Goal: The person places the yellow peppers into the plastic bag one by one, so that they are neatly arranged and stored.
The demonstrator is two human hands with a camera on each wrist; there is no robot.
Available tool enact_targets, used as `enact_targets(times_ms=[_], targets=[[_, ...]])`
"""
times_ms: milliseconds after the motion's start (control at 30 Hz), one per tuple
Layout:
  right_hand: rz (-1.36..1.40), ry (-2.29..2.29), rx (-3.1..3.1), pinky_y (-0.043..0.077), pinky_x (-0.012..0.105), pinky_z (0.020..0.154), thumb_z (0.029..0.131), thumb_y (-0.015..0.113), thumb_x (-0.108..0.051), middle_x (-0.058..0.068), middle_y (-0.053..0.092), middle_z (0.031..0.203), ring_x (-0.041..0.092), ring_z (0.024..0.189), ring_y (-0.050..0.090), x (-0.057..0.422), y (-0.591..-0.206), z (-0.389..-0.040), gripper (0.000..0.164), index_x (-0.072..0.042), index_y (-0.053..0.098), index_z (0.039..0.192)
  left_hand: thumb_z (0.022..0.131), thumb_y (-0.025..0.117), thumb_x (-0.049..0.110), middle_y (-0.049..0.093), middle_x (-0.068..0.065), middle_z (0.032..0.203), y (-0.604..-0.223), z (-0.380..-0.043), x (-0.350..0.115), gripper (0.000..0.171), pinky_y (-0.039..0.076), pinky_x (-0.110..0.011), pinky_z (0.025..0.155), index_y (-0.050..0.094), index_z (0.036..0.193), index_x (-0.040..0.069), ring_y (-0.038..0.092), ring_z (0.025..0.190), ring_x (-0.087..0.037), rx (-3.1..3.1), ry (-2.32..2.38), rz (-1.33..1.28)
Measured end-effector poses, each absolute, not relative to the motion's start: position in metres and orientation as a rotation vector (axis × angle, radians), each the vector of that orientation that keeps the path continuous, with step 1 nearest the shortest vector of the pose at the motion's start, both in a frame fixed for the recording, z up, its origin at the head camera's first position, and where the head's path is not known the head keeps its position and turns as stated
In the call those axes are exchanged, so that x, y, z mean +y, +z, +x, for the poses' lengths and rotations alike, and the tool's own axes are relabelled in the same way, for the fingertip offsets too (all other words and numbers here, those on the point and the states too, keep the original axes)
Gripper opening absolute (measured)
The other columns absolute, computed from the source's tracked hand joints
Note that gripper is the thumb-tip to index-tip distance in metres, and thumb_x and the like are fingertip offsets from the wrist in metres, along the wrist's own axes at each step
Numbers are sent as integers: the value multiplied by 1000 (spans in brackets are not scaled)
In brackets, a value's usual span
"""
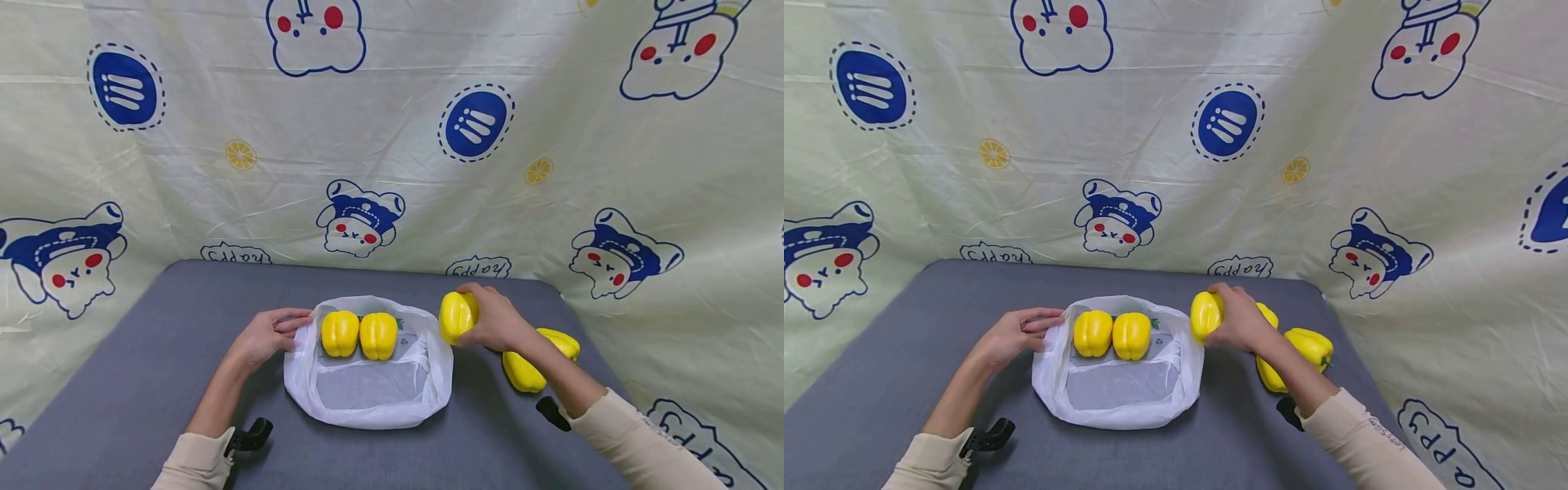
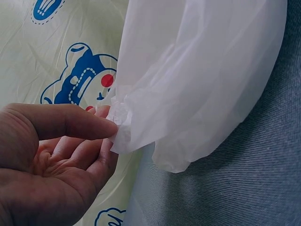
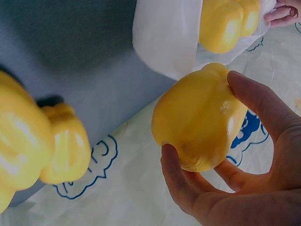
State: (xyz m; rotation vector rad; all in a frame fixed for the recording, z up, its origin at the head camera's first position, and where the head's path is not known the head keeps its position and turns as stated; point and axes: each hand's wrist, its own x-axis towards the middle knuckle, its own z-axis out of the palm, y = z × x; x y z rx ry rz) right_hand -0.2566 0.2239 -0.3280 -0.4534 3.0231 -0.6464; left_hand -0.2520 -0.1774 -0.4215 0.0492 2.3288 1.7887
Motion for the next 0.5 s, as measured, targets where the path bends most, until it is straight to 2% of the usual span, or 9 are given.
enact_targets(times_ms=[500], targets=[[-478, -706, 3029, 54, 49, 86, 64, 89, -14, 17, 58, 128, 33, 107, 55, 180, -341, -262, 86, -7, 51, 141, 85, 60, -16, 60, -16, 144, -421, -252, -177, 61, 51, -43, 102, 55, 143, 3, 53, 138, -35, 2330, 1785, 49]])
